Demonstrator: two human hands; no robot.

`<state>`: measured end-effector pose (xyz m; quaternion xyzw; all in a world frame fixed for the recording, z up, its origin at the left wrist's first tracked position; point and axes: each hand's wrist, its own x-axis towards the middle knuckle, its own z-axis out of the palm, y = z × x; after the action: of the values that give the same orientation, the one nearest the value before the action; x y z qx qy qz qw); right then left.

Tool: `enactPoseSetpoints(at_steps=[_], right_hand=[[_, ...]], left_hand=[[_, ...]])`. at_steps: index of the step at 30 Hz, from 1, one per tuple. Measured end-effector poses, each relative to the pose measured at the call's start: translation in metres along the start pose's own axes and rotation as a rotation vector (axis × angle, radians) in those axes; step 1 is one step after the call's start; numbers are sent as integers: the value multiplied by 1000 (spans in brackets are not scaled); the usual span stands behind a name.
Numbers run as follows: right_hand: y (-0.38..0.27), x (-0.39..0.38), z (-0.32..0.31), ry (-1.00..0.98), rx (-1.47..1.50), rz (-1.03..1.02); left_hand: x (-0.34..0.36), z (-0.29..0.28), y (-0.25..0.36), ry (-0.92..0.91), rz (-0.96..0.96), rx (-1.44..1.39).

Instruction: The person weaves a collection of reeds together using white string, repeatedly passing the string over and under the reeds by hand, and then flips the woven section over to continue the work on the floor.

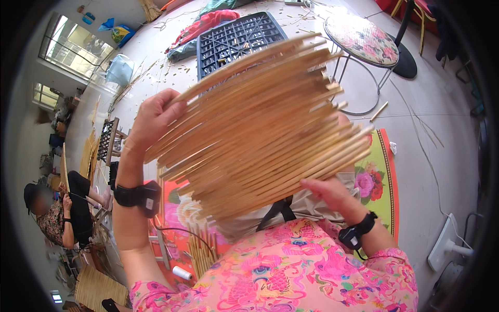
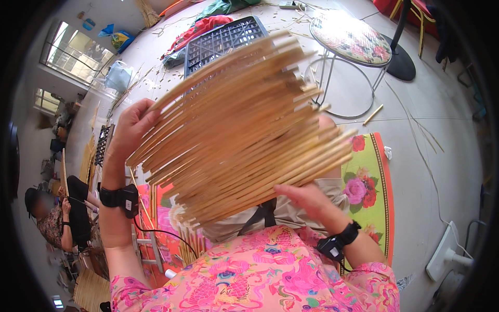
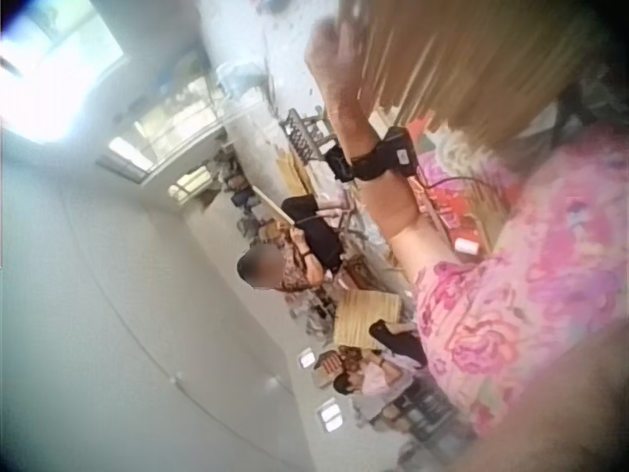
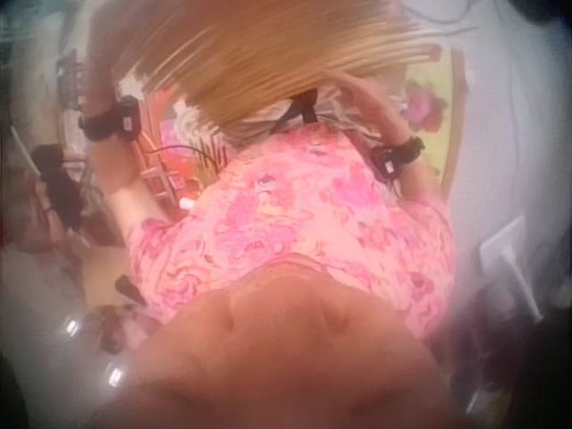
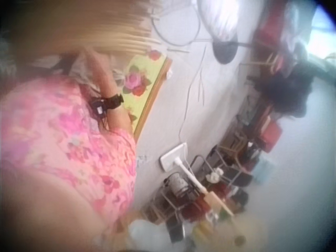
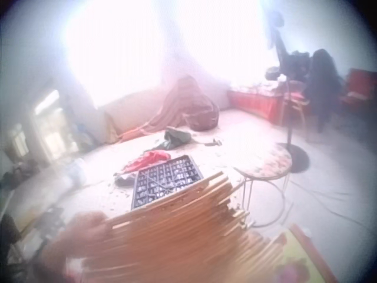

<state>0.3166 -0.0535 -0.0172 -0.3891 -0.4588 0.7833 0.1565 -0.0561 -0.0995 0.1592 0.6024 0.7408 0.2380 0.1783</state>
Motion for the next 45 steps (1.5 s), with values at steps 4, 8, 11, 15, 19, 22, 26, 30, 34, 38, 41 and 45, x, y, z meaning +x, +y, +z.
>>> enactPoseSetpoints(at_steps=[4,8,11,15,19,22,26,30,34,38,41,45], right_hand=[[-79,13,-16,120,-49,-320],[-142,63,-47,-53,29,-255],[-187,110,-45,-109,10,-269],[-221,171,-36,58,-244,-283],[-215,227,-23,263,-418,-229],[-191,248,-13,400,-506,-335],[-180,226,-27,528,-822,-509],[-138,170,-62,474,-813,-596],[-97,108,-54,378,-634,-272],[-77,95,-17,210,-292,-134],[-63,109,-25,143,-51,-90],[-74,104,2,183,-183,-263]], left_hand=[[0,-30,-11,121,-77,-302],[-2,-36,-48,203,-203,-708],[-9,-22,-73,201,-319,-962],[0,32,-125,237,-454,-1233],[-3,84,-148,333,-535,-1315],[-9,108,-153,378,-553,-1321],[-25,114,-149,296,-610,-1333],[-46,117,-158,123,-520,-1403],[-58,114,-141,118,-440,-1575],[-52,114,-148,7,-403,-1654],[-43,117,-147,33,-536,-1725],[-44,128,-137,180,-417,-1645]])
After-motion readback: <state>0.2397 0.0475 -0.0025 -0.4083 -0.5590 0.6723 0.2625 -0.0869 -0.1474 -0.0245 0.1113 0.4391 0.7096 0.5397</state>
